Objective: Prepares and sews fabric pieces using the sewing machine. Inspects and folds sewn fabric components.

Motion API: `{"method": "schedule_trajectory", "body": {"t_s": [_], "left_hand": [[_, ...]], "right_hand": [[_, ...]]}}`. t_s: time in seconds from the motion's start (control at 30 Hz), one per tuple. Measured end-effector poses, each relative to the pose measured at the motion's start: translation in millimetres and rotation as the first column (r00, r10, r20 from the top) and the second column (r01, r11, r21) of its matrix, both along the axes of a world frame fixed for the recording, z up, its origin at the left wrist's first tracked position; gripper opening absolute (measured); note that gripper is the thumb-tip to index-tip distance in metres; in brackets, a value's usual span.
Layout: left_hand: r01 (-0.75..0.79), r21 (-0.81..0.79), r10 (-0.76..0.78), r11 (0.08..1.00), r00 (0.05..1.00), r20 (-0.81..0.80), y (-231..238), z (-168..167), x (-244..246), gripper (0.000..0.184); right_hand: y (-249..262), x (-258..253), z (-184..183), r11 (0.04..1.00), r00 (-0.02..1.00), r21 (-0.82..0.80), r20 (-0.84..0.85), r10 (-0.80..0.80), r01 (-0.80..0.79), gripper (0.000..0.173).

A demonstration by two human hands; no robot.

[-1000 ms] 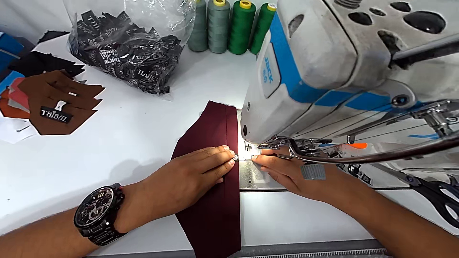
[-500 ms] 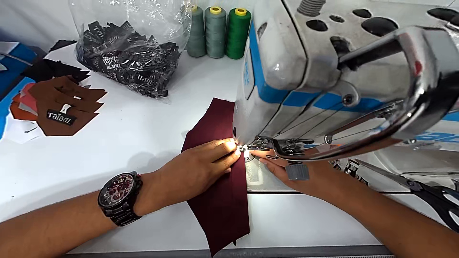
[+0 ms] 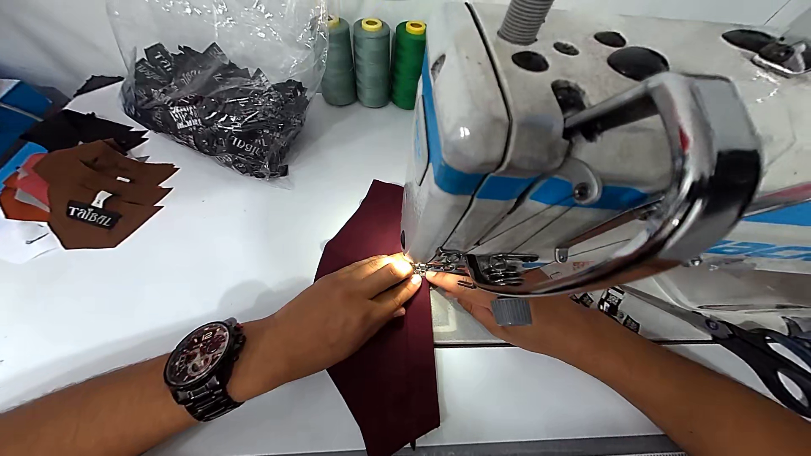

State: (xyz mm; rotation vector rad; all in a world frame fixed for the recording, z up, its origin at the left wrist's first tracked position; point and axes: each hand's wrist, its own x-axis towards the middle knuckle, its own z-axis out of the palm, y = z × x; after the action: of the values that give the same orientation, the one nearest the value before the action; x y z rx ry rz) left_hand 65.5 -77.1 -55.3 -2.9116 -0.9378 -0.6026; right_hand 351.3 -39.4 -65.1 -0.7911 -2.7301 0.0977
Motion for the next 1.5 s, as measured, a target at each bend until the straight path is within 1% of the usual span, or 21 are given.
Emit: {"method": "schedule_trajectory", "body": {"t_s": [0.23,0.43,0.67,0.97,1.0,1.1,1.2,1.27,1.33,1.4,1.47,1.5], "left_hand": [[0.015,-0.040,-0.014,0.999,1.000,0.022,0,-2,-1,0.038],[0.000,-0.009,0.000,1.000,1.000,0.013,2,0,3,0.037],[-0.011,-0.038,0.012,0.999,1.000,0.025,3,0,5,0.036],[-0.016,-0.026,0.017,1.000,0.999,0.030,2,-1,4,0.036],[-0.009,-0.028,0.010,1.000,0.999,0.030,2,-1,3,0.037],[0.015,-0.051,-0.014,0.999,1.000,0.011,-2,-1,-1,0.042],[0.018,-0.055,-0.018,0.998,1.000,0.006,-3,-3,-2,0.043],[0.014,-0.047,-0.013,0.999,1.000,0.019,0,-3,-2,0.043],[0.004,-0.036,-0.004,0.999,1.000,0.022,4,-2,-2,0.043],[0.000,-0.032,0.001,0.999,1.000,0.023,6,-1,-2,0.042],[0.004,-0.032,-0.003,0.999,1.000,0.021,5,-1,-2,0.042],[0.010,-0.034,-0.009,0.999,1.000,0.016,4,-2,-3,0.042]], "right_hand": [[-2,0,2,1.000,1.000,0.021,0.004,-0.008,0.008,0.032],[-1,0,2,0.999,1.000,0.052,0.021,-0.012,0.011,0.030],[-1,-1,4,0.996,0.999,0.089,0.045,-0.008,0.004,0.031],[-4,-3,6,0.994,0.999,0.104,0.038,-0.036,0.032,0.029],[-5,-4,8,0.994,0.998,0.101,0.047,-0.041,0.036,0.029],[-8,-7,27,0.999,0.994,0.004,0.104,-0.045,0.045,0.022],[-11,-10,33,0.997,0.987,-0.020,0.144,-0.072,0.075,0.021],[-12,-13,35,0.990,0.976,-0.062,0.183,-0.117,0.130,0.022],[-12,-16,40,0.960,0.945,-0.167,0.278,-0.174,0.226,0.026],[-10,-18,43,0.945,0.934,-0.195,0.299,-0.197,0.262,0.028],[-9,-17,42,0.960,0.949,-0.170,0.262,-0.172,0.221,0.026],[-8,-14,37,0.975,0.963,-0.133,0.230,-0.142,0.175,0.025]]}}
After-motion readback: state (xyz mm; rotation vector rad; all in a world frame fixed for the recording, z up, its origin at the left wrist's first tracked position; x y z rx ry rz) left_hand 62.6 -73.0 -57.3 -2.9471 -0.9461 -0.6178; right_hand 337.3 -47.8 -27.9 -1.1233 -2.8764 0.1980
